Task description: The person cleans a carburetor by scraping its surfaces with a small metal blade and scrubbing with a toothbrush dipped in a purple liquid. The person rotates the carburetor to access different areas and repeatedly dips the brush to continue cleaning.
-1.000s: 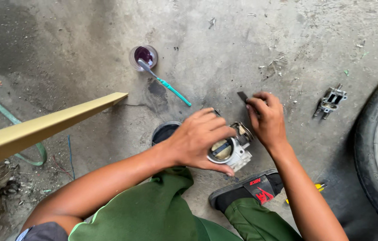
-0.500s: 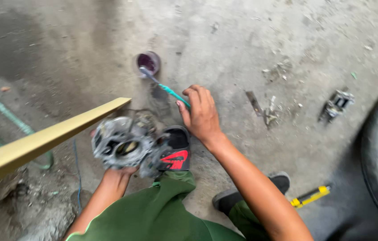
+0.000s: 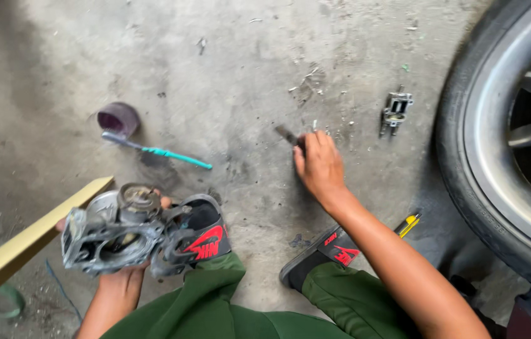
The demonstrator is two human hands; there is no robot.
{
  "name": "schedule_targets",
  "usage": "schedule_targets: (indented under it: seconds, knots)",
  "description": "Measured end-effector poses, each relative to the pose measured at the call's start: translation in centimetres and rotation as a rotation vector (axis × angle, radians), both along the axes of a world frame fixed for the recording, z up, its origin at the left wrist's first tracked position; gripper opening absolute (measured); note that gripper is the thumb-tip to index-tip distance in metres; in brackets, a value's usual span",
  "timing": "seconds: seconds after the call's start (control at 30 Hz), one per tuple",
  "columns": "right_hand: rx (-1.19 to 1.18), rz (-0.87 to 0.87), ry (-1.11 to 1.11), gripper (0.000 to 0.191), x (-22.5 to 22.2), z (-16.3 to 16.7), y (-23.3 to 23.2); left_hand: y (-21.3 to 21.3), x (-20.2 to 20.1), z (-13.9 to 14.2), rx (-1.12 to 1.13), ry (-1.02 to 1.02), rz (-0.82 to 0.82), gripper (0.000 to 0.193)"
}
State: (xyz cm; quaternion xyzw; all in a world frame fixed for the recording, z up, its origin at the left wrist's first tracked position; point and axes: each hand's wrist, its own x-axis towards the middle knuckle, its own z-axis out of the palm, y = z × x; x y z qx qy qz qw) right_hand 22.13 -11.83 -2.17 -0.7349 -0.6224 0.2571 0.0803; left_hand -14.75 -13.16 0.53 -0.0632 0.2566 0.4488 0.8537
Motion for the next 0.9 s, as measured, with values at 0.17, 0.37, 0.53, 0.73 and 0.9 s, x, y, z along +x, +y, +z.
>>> schedule_targets:
  seconds: [0.17, 0.37, 0.53, 0.73, 0.9]
  knots:
    - [-0.075, -0.032, 0.099, 0.020, 0.2, -0.4, 0.3, -0.2, 0.0, -0.5, -0.025, -0.021, -0.027, 0.110]
    - [-0.111, 0.227, 0.195, 0.021, 8.9, 0.3, -5.9, 0.0, 0.3, -0.8, -0.031, -0.058, -0.046, 0.112]
    - [-0.420, 0.090, 0.111, 0.017, 16.7, 1.4, -10.1, 1.1, 1.3, 0.0, -0.004, -0.132, -0.068, 0.114]
    - [0.008, 0.175, 0.125, 0.044, 8.4, 0.9, -5.8, 1.8, 1.4, 1.6, -0.089, 0.176, -0.098, 0.081]
    - [0.175, 0.375, 0.408, 0.052, -9.8, -0.3, 1.1, 1.3, 1.2, 3.1, -0.036, 0.079, 0.004, 0.068]
